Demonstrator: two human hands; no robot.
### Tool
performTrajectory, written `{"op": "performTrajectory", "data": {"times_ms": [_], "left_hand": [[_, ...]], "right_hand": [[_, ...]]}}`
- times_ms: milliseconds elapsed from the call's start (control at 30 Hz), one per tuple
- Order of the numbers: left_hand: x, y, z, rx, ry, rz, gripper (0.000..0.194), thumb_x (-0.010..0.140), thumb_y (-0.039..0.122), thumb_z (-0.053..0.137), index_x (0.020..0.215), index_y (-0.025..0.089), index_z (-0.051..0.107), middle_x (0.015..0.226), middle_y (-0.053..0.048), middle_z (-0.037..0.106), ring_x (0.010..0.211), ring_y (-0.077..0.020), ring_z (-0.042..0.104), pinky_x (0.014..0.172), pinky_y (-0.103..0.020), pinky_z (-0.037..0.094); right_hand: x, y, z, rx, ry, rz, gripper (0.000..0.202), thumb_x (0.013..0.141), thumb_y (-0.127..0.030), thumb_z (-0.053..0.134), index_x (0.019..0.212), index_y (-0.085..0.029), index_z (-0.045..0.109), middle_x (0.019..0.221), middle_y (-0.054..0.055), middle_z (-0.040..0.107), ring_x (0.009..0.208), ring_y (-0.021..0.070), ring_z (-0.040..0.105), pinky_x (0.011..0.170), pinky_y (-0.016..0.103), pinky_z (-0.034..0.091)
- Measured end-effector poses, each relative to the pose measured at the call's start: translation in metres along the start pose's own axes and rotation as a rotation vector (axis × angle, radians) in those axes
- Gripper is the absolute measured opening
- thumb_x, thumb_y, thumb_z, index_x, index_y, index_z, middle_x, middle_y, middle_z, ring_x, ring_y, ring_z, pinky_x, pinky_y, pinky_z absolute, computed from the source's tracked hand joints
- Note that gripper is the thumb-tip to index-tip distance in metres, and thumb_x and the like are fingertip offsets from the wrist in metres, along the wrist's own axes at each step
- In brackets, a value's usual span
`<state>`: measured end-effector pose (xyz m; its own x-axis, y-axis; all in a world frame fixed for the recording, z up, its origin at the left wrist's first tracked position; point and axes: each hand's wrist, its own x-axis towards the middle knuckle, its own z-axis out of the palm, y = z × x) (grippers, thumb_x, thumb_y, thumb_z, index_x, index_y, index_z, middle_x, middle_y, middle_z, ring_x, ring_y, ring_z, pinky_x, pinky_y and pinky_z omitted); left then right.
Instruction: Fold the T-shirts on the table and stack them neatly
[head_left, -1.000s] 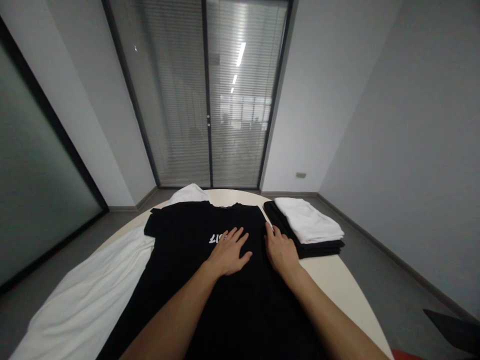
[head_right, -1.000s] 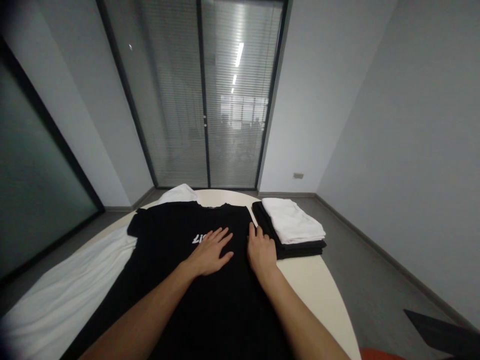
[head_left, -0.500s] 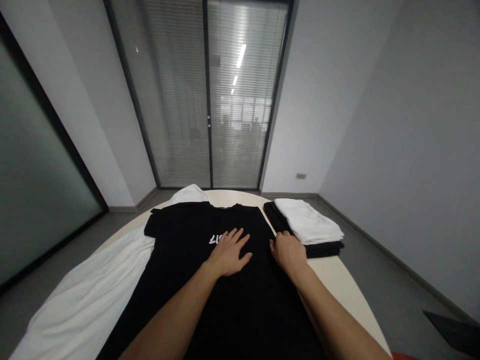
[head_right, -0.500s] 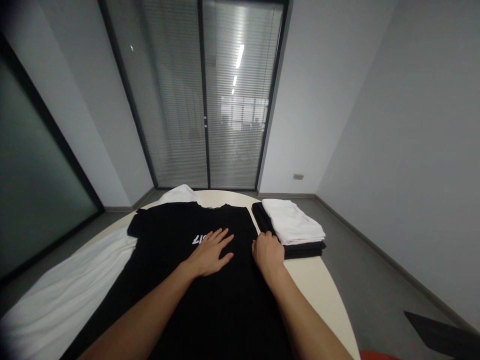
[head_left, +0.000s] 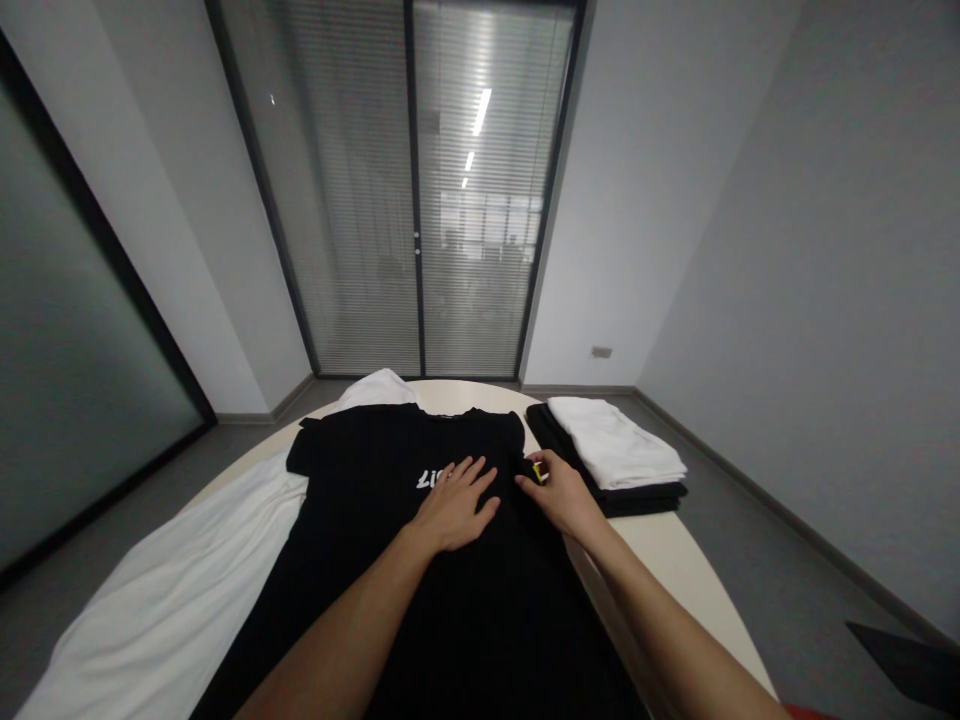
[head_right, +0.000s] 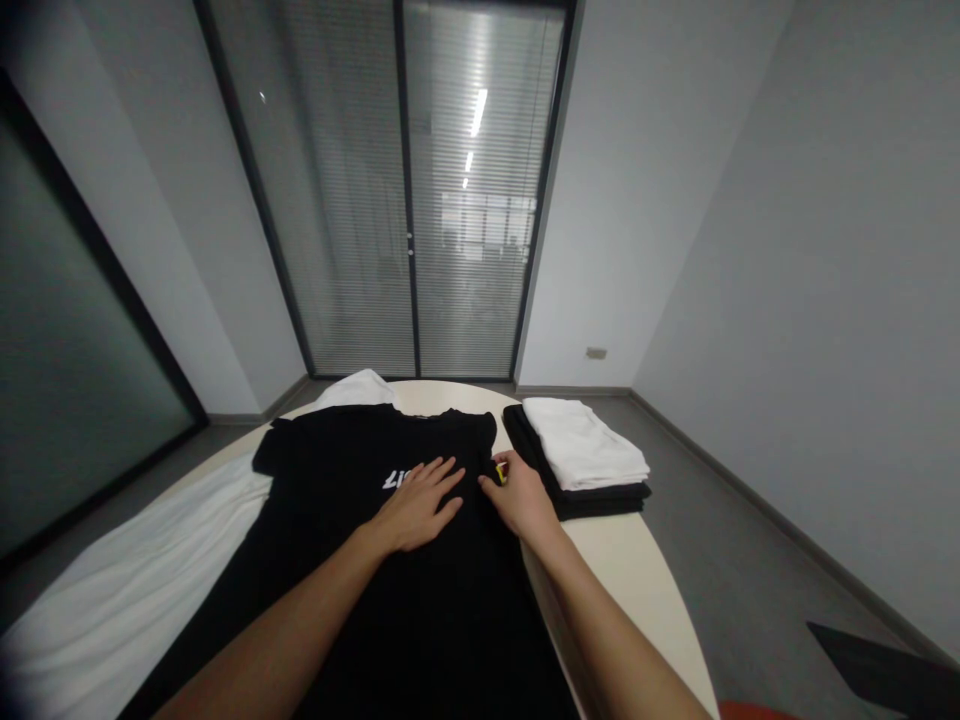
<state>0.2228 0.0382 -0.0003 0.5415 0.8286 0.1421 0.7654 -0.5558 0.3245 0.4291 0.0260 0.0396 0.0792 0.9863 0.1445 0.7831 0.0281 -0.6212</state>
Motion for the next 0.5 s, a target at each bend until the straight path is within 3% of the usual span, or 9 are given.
{"op": "performTrajectory", "data": {"times_ms": [133, 233, 333, 500], "left_hand": [[0.004, -0.005, 0.003, -0.097, 0.038, -0.08, 0.054, 0.104, 0.039, 0.028, 0.151, 0.015, 0.042, 0.159, -0.01, 0.041, 0.151, -0.0231, 0.031, 0.126, -0.046, 0.021], [0.007, -0.009, 0.004, -0.204, 0.096, -0.117, 0.049, 0.104, 0.032, 0.026, 0.146, 0.017, 0.046, 0.152, -0.009, 0.051, 0.144, -0.0193, 0.042, 0.124, -0.041, 0.026], [0.009, -0.012, 0.005, -0.371, 0.165, -0.14, 0.047, 0.104, 0.036, 0.026, 0.143, 0.02, 0.047, 0.146, -0.007, 0.058, 0.136, -0.0194, 0.052, 0.119, -0.039, 0.034], [0.013, -0.016, 0.004, -0.625, 0.269, -0.274, 0.05, 0.104, 0.044, 0.03, 0.143, 0.019, 0.05, 0.144, -0.011, 0.059, 0.135, -0.0246, 0.054, 0.114, -0.041, 0.039]], "right_hand": [[-0.005, -0.005, 0.01, 0.184, -0.063, -0.091, 0.032, 0.083, -0.027, 0.069, 0.113, -0.018, 0.062, 0.096, 0.003, 0.068, 0.072, 0.0142, 0.062, 0.07, 0.025, 0.048], [-0.009, -0.007, 0.019, 0.274, -0.102, -0.137, 0.036, 0.08, -0.023, 0.069, 0.115, -0.017, 0.061, 0.096, 0.002, 0.067, 0.072, 0.0135, 0.06, 0.071, 0.026, 0.048], [-0.011, -0.009, 0.028, 0.337, -0.126, -0.159, 0.039, 0.079, -0.021, 0.069, 0.116, -0.017, 0.06, 0.093, 0.002, 0.067, 0.076, 0.0144, 0.061, 0.073, 0.026, 0.048], [-0.017, -0.017, 0.039, 0.432, -0.19, -0.195, 0.042, 0.078, -0.018, 0.07, 0.12, -0.017, 0.061, 0.096, 0.002, 0.066, 0.075, 0.0132, 0.06, 0.075, 0.028, 0.049]]}}
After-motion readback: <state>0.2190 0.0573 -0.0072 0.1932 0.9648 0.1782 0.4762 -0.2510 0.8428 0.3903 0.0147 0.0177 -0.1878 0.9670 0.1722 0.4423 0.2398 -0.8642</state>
